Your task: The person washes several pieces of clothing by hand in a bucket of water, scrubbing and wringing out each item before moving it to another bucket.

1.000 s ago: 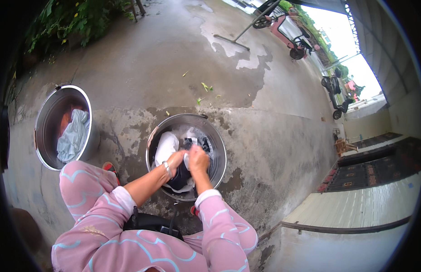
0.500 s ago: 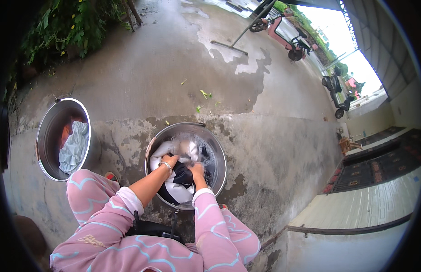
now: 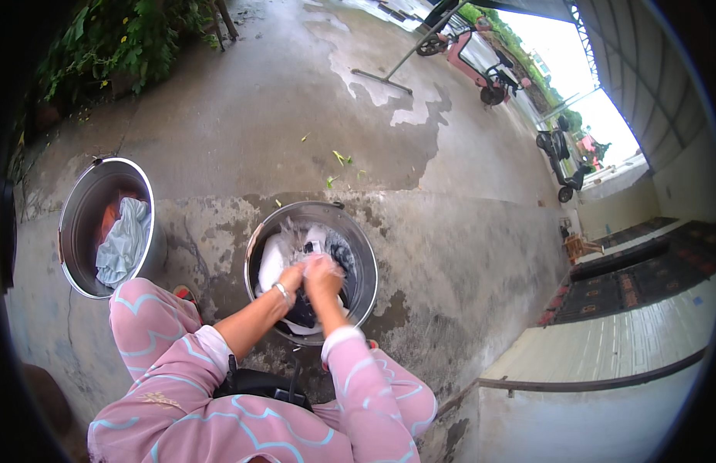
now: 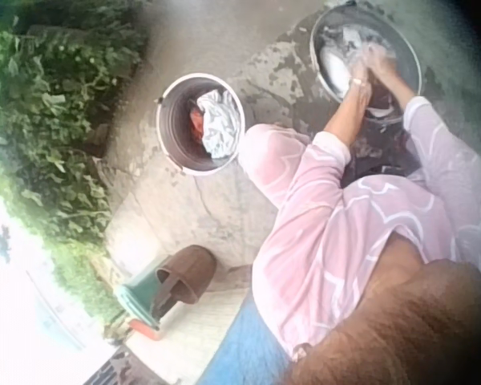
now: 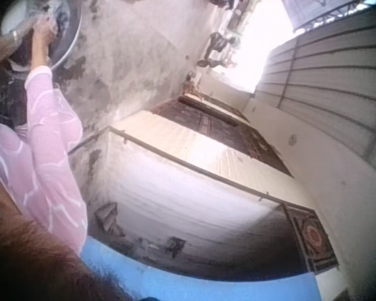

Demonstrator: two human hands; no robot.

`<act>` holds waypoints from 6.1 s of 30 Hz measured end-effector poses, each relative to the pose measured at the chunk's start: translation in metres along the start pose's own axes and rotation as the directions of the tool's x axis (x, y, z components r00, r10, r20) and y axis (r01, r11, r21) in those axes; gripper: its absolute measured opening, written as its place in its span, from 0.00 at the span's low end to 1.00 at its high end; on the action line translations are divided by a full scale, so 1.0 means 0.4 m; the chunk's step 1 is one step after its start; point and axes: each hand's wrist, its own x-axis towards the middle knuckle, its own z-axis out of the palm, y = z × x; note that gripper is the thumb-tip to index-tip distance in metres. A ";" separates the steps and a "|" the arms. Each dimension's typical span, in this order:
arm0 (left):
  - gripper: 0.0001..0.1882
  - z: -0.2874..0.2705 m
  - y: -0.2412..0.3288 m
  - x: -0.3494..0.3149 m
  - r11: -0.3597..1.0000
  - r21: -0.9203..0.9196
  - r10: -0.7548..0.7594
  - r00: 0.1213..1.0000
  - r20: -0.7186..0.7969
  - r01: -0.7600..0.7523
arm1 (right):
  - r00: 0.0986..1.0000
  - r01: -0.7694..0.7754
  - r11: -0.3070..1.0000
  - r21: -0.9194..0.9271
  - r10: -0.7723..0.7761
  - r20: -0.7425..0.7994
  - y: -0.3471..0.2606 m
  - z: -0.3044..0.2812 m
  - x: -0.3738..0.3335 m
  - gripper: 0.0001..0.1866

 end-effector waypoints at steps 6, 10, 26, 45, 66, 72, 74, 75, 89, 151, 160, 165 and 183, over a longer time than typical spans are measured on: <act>0.20 0.038 0.106 -0.074 0.981 0.026 -0.193 0.959 0.206 0.191 | 0.990 -0.098 0.897 0.431 0.043 0.136 0.127 0.057 -0.020 0.15; 0.32 -0.043 0.174 0.005 0.997 0.083 -0.016 0.983 0.185 0.001 | 0.970 -0.219 0.754 0.619 0.097 0.225 0.084 -0.060 0.041 0.18; 0.19 0.037 0.311 -0.221 0.883 0.309 0.102 0.789 0.606 -0.352 | 0.759 -0.276 0.572 0.772 -0.363 0.540 0.071 -0.340 0.057 0.41; 0.18 -0.129 0.366 -0.101 0.867 -0.273 -0.193 0.787 0.586 0.417 | 0.822 -0.521 0.041 0.853 -0.245 0.514 0.096 -0.334 0.083 0.17; 0.18 -0.043 0.239 -0.159 0.936 0.304 -0.034 0.811 0.585 -0.180 | 0.817 -0.568 -0.250 0.784 -0.287 0.500 0.094 -0.386 0.093 0.17; 0.12 -0.071 0.291 -0.150 0.939 -0.252 -0.085 0.868 0.489 0.234 | 0.711 -0.513 0.370 0.775 -0.322 0.625 0.123 -0.357 0.073 0.37; 0.12 -0.061 0.305 -0.167 0.932 -0.315 -0.017 0.888 0.460 0.180 | 0.741 -0.283 0.593 0.753 -0.364 0.565 0.136 -0.327 0.061 0.49; 0.12 -0.056 0.313 -0.177 0.933 -0.311 -0.018 0.889 0.457 0.179 | 0.763 -0.157 0.666 0.730 -0.388 0.518 0.143 -0.312 0.056 0.45; 0.38 -0.011 0.155 -0.099 -0.060 0.958 0.296 0.912 0.284 -0.279 | 0.897 -0.309 0.900 0.308 0.168 0.408 0.174 0.034 0.032 0.26; 0.22 -0.044 0.082 0.121 0.344 0.939 0.140 0.989 -0.041 -0.010 | 0.980 -0.158 0.957 0.243 0.123 0.154 0.144 0.048 0.020 0.13; 0.26 -0.014 0.029 0.097 0.110 0.994 0.103 0.995 0.016 -0.027 | 0.821 -0.374 0.904 -0.206 0.426 0.380 0.215 0.113 0.003 0.16; 0.21 -0.064 0.004 0.198 0.718 0.695 0.080 0.996 -0.036 -0.033 | 0.948 -0.317 0.764 0.562 0.239 0.210 0.194 0.070 0.049 0.19; 0.16 0.013 0.019 0.054 0.988 -0.137 -0.059 0.997 0.047 0.065 | 0.995 0.084 0.978 0.192 -0.091 0.027 -0.048 -0.046 0.031 0.21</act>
